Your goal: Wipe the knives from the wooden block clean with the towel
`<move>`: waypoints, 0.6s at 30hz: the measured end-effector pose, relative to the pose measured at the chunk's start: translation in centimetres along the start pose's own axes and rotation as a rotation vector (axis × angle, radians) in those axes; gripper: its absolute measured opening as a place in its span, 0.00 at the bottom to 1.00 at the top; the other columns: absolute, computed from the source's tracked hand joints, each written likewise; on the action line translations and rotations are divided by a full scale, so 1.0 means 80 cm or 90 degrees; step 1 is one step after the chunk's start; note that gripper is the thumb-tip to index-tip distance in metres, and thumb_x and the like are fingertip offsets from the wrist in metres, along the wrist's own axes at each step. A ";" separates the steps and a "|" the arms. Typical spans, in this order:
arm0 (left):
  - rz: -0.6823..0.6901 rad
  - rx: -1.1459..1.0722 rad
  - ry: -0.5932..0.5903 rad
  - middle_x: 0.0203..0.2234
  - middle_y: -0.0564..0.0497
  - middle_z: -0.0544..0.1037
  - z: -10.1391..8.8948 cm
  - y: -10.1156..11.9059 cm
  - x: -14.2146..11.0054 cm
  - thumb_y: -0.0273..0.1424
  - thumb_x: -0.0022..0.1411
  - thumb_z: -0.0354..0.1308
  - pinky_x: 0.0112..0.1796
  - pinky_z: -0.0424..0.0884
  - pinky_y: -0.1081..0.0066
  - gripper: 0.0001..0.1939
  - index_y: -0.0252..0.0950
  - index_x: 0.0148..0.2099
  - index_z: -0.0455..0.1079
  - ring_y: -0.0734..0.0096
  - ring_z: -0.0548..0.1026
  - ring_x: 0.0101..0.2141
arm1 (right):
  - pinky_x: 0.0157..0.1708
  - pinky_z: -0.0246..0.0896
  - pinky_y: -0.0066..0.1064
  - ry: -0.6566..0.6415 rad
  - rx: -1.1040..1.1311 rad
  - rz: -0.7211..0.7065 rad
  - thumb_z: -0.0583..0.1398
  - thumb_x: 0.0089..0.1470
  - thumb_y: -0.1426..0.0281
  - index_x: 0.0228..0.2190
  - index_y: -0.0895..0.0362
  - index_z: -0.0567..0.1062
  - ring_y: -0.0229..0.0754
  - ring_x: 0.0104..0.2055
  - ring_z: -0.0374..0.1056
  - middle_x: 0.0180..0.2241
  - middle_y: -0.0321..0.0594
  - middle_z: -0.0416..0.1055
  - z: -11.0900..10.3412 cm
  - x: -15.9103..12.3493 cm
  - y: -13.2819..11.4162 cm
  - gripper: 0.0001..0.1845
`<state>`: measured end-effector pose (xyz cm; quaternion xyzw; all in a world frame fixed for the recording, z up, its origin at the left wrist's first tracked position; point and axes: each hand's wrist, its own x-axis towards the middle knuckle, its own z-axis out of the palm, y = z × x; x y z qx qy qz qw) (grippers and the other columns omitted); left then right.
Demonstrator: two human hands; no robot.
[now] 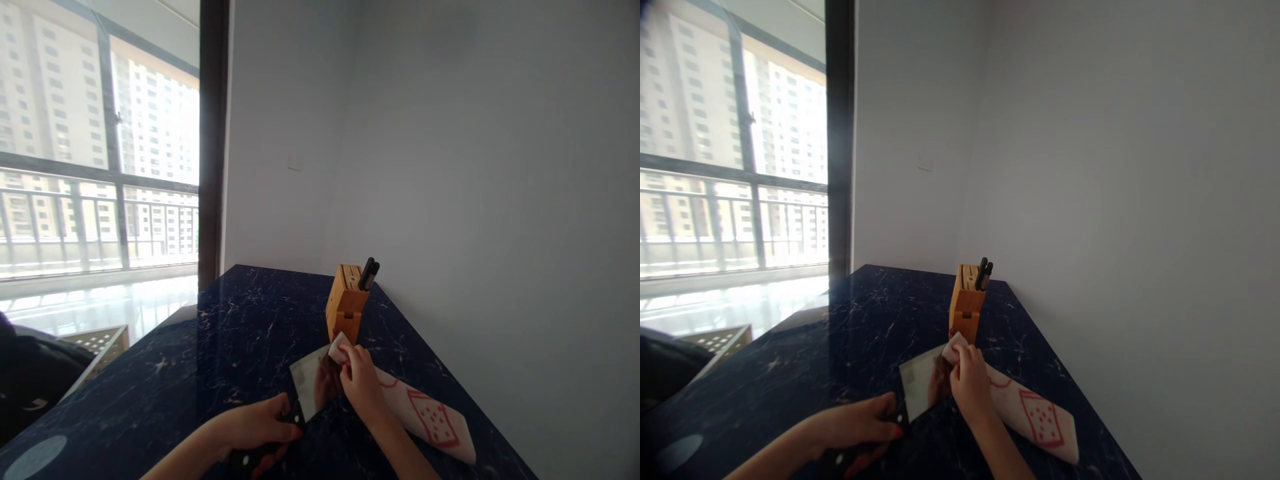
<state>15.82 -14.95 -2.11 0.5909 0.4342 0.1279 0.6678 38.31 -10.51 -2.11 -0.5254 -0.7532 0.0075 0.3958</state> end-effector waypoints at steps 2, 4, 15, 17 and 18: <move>0.004 0.083 0.025 0.15 0.62 0.68 0.002 0.000 -0.001 0.34 0.49 0.56 0.08 0.57 0.82 0.18 0.39 0.39 0.52 0.81 0.60 0.10 | 0.46 0.57 0.40 -0.019 0.033 -0.012 0.50 0.43 0.83 0.41 0.57 0.67 0.47 0.44 0.60 0.39 0.44 0.65 0.005 -0.003 -0.008 0.22; 0.012 0.157 0.055 0.15 0.62 0.68 0.006 0.000 -0.001 0.32 0.49 0.55 0.10 0.56 0.82 0.17 0.39 0.40 0.52 0.80 0.62 0.10 | 0.47 0.56 0.40 -0.036 0.078 -0.046 0.50 0.45 0.83 0.42 0.56 0.65 0.46 0.46 0.60 0.41 0.43 0.65 0.009 -0.007 -0.022 0.22; 0.008 0.277 0.106 0.17 0.58 0.70 0.024 0.007 -0.010 0.29 0.50 0.50 0.10 0.58 0.79 0.15 0.39 0.40 0.50 0.76 0.65 0.12 | 0.48 0.57 0.44 0.026 0.106 -0.039 0.51 0.51 0.78 0.45 0.56 0.66 0.47 0.47 0.61 0.43 0.45 0.66 0.014 0.009 -0.002 0.19; 0.007 0.274 0.107 0.16 0.58 0.70 0.025 0.006 -0.009 0.29 0.50 0.50 0.10 0.59 0.79 0.15 0.39 0.40 0.50 0.75 0.66 0.12 | 0.49 0.56 0.45 0.034 0.104 -0.035 0.51 0.51 0.77 0.45 0.56 0.66 0.47 0.48 0.61 0.43 0.45 0.66 0.013 0.010 0.003 0.19; 0.008 0.273 0.107 0.16 0.58 0.70 0.025 0.006 -0.008 0.29 0.50 0.50 0.10 0.59 0.79 0.15 0.39 0.40 0.50 0.75 0.66 0.12 | 0.49 0.56 0.44 0.026 0.110 -0.044 0.51 0.51 0.77 0.45 0.56 0.66 0.47 0.48 0.61 0.43 0.45 0.66 0.013 0.008 0.001 0.19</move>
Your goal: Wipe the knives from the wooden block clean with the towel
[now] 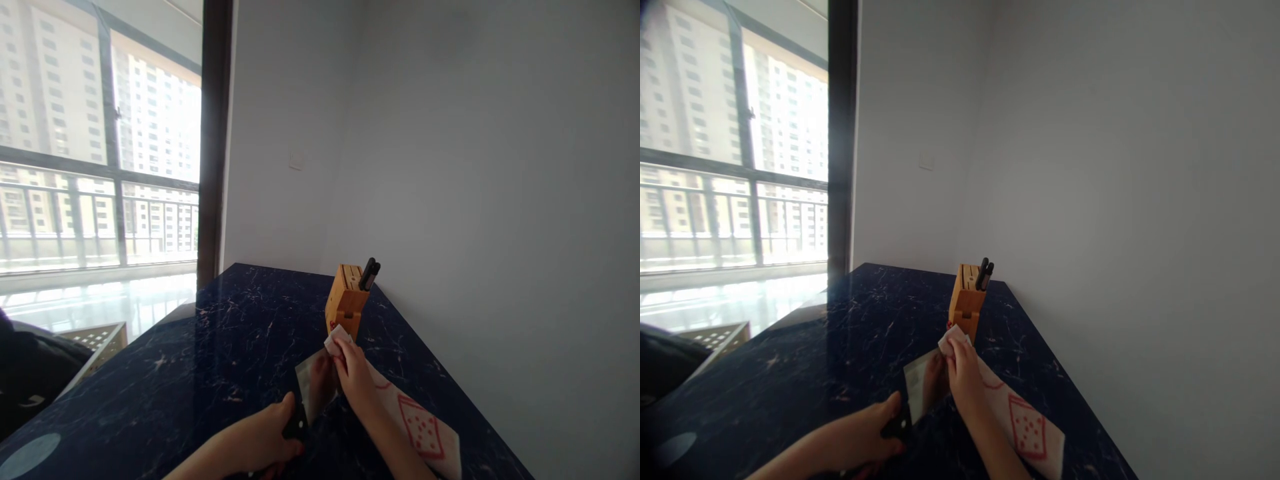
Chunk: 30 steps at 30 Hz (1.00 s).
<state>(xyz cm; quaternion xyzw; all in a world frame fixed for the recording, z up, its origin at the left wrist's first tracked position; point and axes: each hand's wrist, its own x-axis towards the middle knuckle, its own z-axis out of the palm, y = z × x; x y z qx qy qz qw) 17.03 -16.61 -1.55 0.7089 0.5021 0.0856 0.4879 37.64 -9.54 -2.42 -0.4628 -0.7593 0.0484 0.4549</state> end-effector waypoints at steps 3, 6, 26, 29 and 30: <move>0.005 0.000 0.002 0.16 0.58 0.70 -0.001 0.001 0.000 0.28 0.49 0.50 0.10 0.59 0.79 0.15 0.39 0.39 0.50 0.75 0.66 0.12 | 0.49 0.57 0.40 -0.060 0.034 -0.049 0.51 0.51 0.78 0.47 0.53 0.65 0.44 0.48 0.61 0.43 0.42 0.66 0.004 -0.009 -0.024 0.21; 0.005 0.011 0.007 0.17 0.58 0.70 -0.003 0.004 -0.002 0.29 0.49 0.50 0.10 0.59 0.79 0.14 0.40 0.38 0.50 0.76 0.65 0.12 | 0.49 0.56 0.38 -0.099 0.059 -0.089 0.51 0.50 0.79 0.47 0.52 0.65 0.43 0.48 0.60 0.43 0.40 0.66 0.007 -0.014 -0.044 0.22; -0.002 0.003 0.004 0.17 0.58 0.71 -0.003 -0.002 0.002 0.30 0.50 0.49 0.11 0.57 0.79 0.15 0.38 0.41 0.49 0.75 0.66 0.12 | 0.47 0.55 0.37 -0.097 0.052 -0.029 0.50 0.48 0.82 0.42 0.54 0.65 0.42 0.45 0.61 0.41 0.40 0.66 0.002 -0.008 -0.036 0.19; -0.003 0.011 0.001 0.18 0.57 0.72 -0.002 -0.006 0.004 0.30 0.50 0.50 0.11 0.57 0.79 0.16 0.38 0.41 0.50 0.74 0.67 0.12 | 0.47 0.55 0.40 -0.061 0.007 0.034 0.50 0.45 0.83 0.40 0.56 0.65 0.44 0.45 0.61 0.41 0.43 0.66 -0.001 -0.003 -0.017 0.20; -0.005 0.013 0.002 0.18 0.57 0.72 -0.003 -0.005 0.003 0.31 0.50 0.50 0.11 0.57 0.79 0.15 0.39 0.41 0.50 0.75 0.66 0.12 | 0.47 0.55 0.40 -0.062 -0.001 0.039 0.50 0.44 0.83 0.39 0.56 0.65 0.45 0.45 0.61 0.40 0.43 0.65 -0.002 -0.004 -0.017 0.20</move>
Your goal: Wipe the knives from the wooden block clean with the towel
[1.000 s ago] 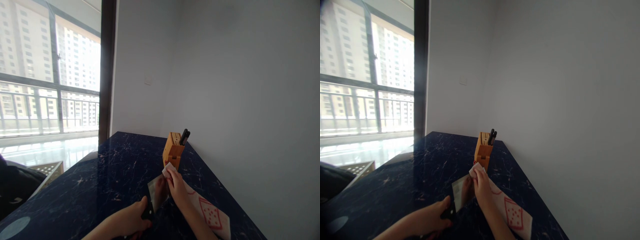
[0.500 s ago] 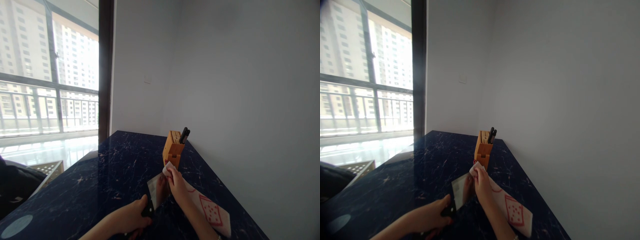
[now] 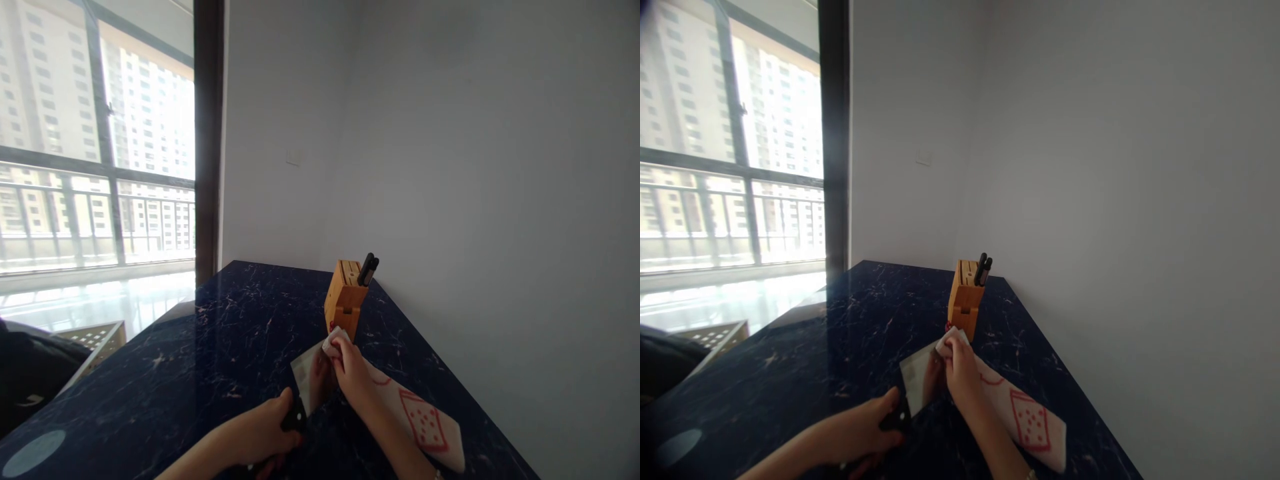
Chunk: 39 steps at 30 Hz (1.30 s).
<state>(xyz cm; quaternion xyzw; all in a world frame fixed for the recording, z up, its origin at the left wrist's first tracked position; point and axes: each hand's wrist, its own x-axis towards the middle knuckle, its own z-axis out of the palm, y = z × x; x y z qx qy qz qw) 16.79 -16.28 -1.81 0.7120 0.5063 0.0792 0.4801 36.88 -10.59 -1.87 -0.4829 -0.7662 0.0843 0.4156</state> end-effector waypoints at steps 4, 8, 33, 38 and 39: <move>0.006 0.013 0.025 0.19 0.57 0.72 -0.003 0.011 -0.008 0.30 0.49 0.51 0.11 0.58 0.80 0.14 0.39 0.39 0.52 0.76 0.66 0.13 | 0.45 0.56 0.37 -0.077 0.012 -0.062 0.51 0.41 0.83 0.38 0.54 0.65 0.44 0.43 0.61 0.38 0.40 0.65 0.001 -0.015 -0.029 0.20; 0.001 -0.008 0.009 0.18 0.58 0.71 -0.004 0.010 -0.008 0.30 0.49 0.51 0.11 0.58 0.79 0.15 0.39 0.40 0.51 0.76 0.65 0.12 | 0.45 0.55 0.36 -0.106 0.017 -0.116 0.50 0.44 0.82 0.41 0.54 0.64 0.43 0.44 0.60 0.40 0.40 0.65 -0.001 -0.018 -0.038 0.21; -0.003 -0.022 -0.006 0.17 0.59 0.71 -0.005 -0.004 0.002 0.29 0.50 0.51 0.10 0.58 0.81 0.15 0.38 0.41 0.52 0.78 0.65 0.11 | 0.43 0.54 0.33 -0.205 -0.117 -0.112 0.49 0.36 0.83 0.34 0.54 0.63 0.42 0.42 0.60 0.36 0.40 0.64 -0.019 -0.029 -0.031 0.20; 0.001 -0.026 -0.007 0.18 0.57 0.73 -0.004 -0.005 0.002 0.31 0.51 0.52 0.11 0.58 0.81 0.17 0.37 0.43 0.52 0.78 0.66 0.11 | 0.42 0.54 0.34 -0.163 -0.169 -0.056 0.48 0.36 0.84 0.33 0.55 0.63 0.43 0.40 0.60 0.35 0.41 0.65 -0.024 -0.016 -0.018 0.20; 0.000 -0.021 -0.008 0.18 0.57 0.73 -0.004 -0.005 0.002 0.31 0.51 0.52 0.11 0.58 0.80 0.17 0.37 0.43 0.52 0.77 0.66 0.11 | 0.40 0.54 0.34 -0.173 -0.184 -0.045 0.49 0.35 0.84 0.32 0.55 0.63 0.43 0.39 0.61 0.33 0.41 0.65 -0.026 -0.016 -0.016 0.19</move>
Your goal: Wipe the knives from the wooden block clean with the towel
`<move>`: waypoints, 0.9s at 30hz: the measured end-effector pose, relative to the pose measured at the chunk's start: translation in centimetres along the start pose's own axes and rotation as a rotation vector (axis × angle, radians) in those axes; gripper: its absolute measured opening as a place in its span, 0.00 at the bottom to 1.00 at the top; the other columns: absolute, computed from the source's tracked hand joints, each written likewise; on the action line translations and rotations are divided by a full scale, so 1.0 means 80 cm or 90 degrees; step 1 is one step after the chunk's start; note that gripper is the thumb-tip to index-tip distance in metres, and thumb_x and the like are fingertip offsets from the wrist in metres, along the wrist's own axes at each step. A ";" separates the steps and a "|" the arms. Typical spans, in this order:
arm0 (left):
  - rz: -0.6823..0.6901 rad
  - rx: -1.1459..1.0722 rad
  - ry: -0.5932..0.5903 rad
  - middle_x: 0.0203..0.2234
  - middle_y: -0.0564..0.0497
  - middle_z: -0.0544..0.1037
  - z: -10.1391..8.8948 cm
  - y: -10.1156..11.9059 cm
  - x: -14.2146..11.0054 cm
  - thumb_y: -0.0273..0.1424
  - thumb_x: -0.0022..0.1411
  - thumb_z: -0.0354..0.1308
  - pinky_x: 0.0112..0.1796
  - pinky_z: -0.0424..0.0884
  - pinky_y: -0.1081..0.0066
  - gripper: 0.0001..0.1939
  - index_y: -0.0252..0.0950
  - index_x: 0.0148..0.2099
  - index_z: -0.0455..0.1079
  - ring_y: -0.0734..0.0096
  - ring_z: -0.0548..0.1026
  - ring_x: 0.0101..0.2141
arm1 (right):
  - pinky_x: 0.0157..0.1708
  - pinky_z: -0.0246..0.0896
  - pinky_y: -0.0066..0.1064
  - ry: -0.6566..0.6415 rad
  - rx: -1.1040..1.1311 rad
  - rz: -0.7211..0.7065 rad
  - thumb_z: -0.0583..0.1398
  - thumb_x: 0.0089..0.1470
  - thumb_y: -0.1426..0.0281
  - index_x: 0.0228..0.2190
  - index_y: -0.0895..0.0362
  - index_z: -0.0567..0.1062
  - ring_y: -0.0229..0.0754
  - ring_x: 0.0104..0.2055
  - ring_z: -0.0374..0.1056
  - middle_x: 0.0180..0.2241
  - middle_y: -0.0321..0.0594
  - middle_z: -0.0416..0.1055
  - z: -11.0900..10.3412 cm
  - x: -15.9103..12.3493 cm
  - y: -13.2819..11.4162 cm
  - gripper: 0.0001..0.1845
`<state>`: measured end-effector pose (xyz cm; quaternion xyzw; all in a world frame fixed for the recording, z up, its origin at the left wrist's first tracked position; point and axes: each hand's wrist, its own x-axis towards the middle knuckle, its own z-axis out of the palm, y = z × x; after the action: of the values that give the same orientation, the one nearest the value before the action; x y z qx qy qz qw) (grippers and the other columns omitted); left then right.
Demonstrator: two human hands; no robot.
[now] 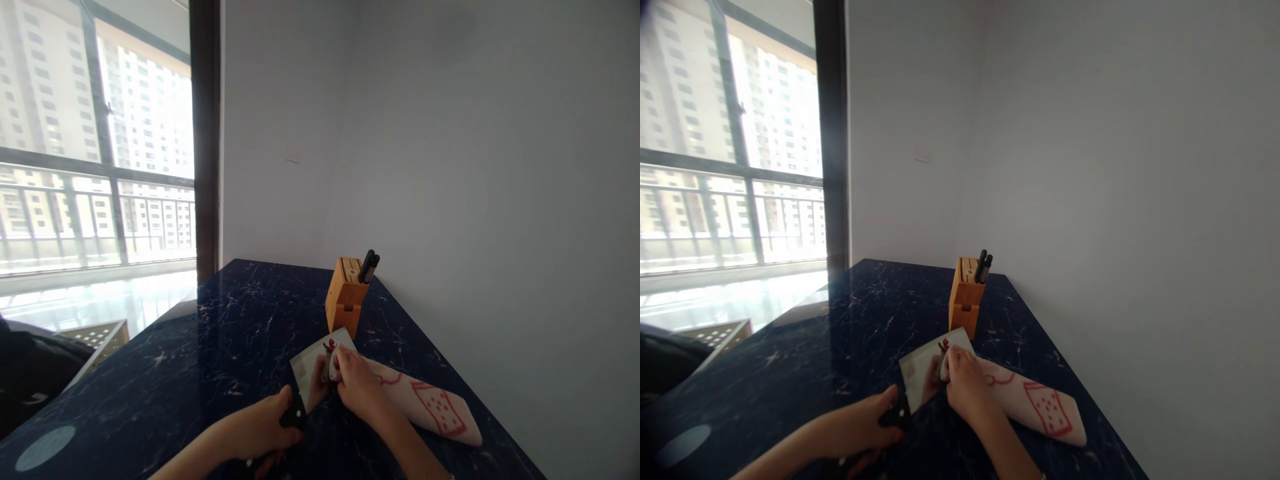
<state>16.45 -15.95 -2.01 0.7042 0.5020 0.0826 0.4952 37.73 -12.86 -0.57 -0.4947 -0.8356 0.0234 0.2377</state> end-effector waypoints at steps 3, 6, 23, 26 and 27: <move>-0.013 0.009 0.003 0.17 0.58 0.72 0.000 0.004 -0.001 0.31 0.50 0.52 0.10 0.59 0.80 0.17 0.37 0.42 0.52 0.77 0.65 0.11 | 0.35 0.55 0.30 -0.050 0.015 -0.004 0.50 0.33 0.83 0.28 0.54 0.62 0.41 0.34 0.61 0.29 0.38 0.64 -0.002 -0.007 -0.005 0.17; -0.013 0.011 0.014 0.18 0.58 0.72 -0.001 0.009 -0.005 0.30 0.51 0.52 0.10 0.58 0.80 0.16 0.37 0.42 0.52 0.78 0.65 0.11 | 0.33 0.54 0.26 -0.073 0.096 -0.044 0.50 0.36 0.81 0.28 0.53 0.60 0.38 0.33 0.61 0.29 0.35 0.63 -0.003 -0.010 -0.018 0.14; 0.005 0.013 0.011 0.20 0.56 0.73 0.000 0.003 -0.004 0.30 0.51 0.50 0.14 0.59 0.79 0.18 0.37 0.45 0.52 0.75 0.69 0.15 | 0.46 0.53 0.34 0.102 0.069 -0.022 0.49 0.47 0.80 0.41 0.57 0.66 0.43 0.44 0.59 0.40 0.42 0.66 0.008 0.020 -0.006 0.18; 0.009 0.025 0.016 0.20 0.55 0.74 0.000 0.004 -0.005 0.30 0.51 0.50 0.14 0.59 0.79 0.19 0.36 0.46 0.51 0.75 0.69 0.15 | 0.49 0.51 0.36 0.117 0.002 0.023 0.48 0.51 0.79 0.48 0.60 0.65 0.45 0.48 0.57 0.45 0.46 0.64 0.007 0.023 0.009 0.21; 0.010 0.032 0.016 0.21 0.55 0.74 0.000 0.004 -0.005 0.30 0.51 0.50 0.14 0.59 0.79 0.19 0.36 0.46 0.51 0.74 0.69 0.15 | 0.50 0.50 0.36 0.112 -0.013 0.022 0.48 0.51 0.79 0.49 0.60 0.64 0.45 0.49 0.56 0.46 0.46 0.64 0.007 0.021 0.011 0.22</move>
<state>16.42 -16.28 -1.60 0.7192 0.5046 0.0826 0.4705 37.54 -10.88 -0.66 -0.5114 -0.8031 -0.0247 0.3048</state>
